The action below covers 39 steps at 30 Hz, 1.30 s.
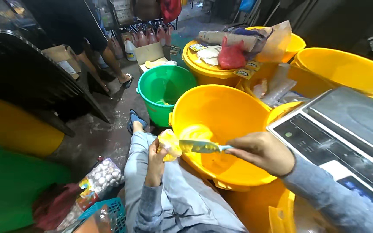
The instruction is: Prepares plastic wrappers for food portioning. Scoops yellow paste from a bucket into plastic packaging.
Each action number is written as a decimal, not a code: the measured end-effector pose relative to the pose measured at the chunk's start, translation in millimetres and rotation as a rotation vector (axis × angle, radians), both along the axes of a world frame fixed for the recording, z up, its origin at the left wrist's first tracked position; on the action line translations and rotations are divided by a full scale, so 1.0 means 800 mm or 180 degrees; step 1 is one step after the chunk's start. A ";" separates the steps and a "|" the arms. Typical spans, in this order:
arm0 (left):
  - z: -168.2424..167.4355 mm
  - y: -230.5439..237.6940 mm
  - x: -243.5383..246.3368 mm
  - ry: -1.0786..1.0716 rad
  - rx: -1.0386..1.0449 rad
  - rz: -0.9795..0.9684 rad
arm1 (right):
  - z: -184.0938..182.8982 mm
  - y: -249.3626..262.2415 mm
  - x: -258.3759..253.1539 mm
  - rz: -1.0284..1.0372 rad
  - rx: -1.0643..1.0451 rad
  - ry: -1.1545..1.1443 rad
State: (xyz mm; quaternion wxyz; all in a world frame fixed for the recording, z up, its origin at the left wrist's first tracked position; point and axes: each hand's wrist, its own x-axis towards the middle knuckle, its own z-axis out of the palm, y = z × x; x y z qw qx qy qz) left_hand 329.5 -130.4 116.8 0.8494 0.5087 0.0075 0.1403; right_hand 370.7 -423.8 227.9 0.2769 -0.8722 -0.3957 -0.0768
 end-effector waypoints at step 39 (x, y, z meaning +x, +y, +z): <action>0.021 -0.012 -0.015 0.0731 0.0149 -0.1667 | 0.006 0.046 0.017 0.0625 -0.1106 -0.1493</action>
